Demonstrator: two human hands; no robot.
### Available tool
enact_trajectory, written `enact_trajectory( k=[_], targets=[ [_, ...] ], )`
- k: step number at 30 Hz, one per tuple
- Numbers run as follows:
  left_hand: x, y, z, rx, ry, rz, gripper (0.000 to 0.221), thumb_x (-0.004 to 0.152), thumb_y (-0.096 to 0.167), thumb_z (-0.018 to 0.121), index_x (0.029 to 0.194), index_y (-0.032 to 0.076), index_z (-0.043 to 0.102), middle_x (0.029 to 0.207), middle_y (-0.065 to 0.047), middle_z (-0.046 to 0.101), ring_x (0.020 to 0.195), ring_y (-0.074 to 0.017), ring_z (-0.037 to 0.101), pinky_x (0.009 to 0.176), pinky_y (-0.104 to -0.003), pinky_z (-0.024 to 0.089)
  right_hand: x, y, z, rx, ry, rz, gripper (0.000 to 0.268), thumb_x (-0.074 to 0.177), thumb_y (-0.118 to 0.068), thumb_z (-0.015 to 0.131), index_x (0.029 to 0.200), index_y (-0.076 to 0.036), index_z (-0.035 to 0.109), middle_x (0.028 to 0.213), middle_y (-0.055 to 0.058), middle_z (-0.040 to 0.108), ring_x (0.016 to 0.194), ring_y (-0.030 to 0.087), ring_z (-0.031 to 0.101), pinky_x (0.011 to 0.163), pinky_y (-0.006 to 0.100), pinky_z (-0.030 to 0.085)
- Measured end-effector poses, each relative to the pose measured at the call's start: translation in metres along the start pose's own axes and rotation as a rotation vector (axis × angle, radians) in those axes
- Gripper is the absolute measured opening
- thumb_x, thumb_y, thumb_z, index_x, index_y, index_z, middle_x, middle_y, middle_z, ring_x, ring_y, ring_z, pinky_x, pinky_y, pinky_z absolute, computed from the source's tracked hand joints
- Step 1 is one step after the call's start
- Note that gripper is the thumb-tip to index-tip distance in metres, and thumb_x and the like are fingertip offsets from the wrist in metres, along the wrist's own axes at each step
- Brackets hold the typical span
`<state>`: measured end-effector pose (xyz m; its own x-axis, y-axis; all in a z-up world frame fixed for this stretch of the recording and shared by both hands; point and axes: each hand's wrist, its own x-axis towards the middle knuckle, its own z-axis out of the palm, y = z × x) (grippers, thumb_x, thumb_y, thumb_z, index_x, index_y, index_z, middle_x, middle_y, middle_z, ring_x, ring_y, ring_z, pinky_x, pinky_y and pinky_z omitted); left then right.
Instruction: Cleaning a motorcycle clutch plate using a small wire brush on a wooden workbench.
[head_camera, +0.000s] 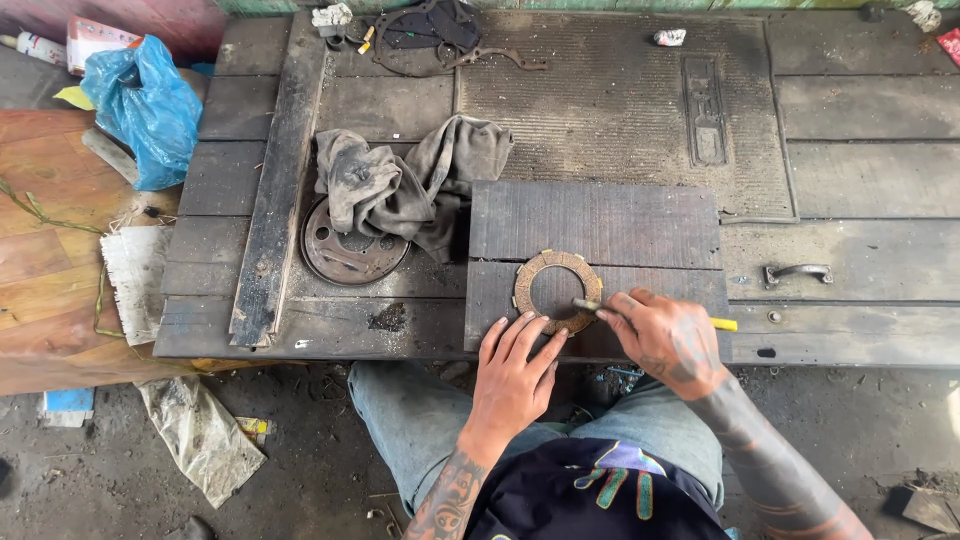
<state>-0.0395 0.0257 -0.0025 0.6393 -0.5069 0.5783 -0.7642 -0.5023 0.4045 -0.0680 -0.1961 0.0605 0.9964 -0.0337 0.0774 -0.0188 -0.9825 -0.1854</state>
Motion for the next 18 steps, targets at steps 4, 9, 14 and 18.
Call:
enact_trajectory(
  k=[4,9,14,18],
  targets=[
    [0.001,-0.001,0.0,0.001,0.0,0.0,0.039,0.094,0.017,0.062,0.133,0.021,0.067,0.131,-0.009,0.062,0.131,-0.0296,0.058,0.115,-0.051,0.036,-0.004,0.018,0.015,-0.048,0.058,0.02,0.018,0.099,-0.044,0.058,0.099,-0.029,0.067,0.083,-0.002,0.069,0.071,0.027,0.074,0.063,0.041,0.06],
    [0.0,-0.001,-0.001,-0.005,-0.012,-0.002,0.037,0.095,0.017,0.062,0.131,0.02,0.068,0.131,-0.01,0.063,0.13,-0.0302,0.058,0.115,-0.051,0.036,0.0,0.031,0.021,-0.053,0.059,0.059,0.02,0.101,-0.044,0.056,0.096,-0.028,0.068,0.078,-0.002,0.069,0.067,0.026,0.074,0.062,0.039,0.061],
    [0.0,-0.001,-0.001,-0.003,-0.013,-0.001,0.038,0.095,0.018,0.062,0.132,0.021,0.068,0.132,-0.009,0.063,0.131,-0.0297,0.057,0.115,-0.051,0.036,-0.007,0.021,0.022,-0.016,0.118,0.081,0.018,0.1,-0.044,0.059,0.095,-0.028,0.067,0.078,-0.003,0.068,0.068,0.025,0.073,0.062,0.038,0.06],
    [0.001,-0.001,-0.001,0.007,-0.012,0.004,0.037,0.095,0.019,0.062,0.131,0.02,0.068,0.131,-0.009,0.063,0.13,-0.0297,0.058,0.115,-0.051,0.036,-0.006,0.043,0.043,-0.164,0.191,0.064,0.018,0.096,-0.05,0.061,0.093,-0.033,0.065,0.077,-0.005,0.067,0.071,0.022,0.073,0.061,0.035,0.058]
  ],
)
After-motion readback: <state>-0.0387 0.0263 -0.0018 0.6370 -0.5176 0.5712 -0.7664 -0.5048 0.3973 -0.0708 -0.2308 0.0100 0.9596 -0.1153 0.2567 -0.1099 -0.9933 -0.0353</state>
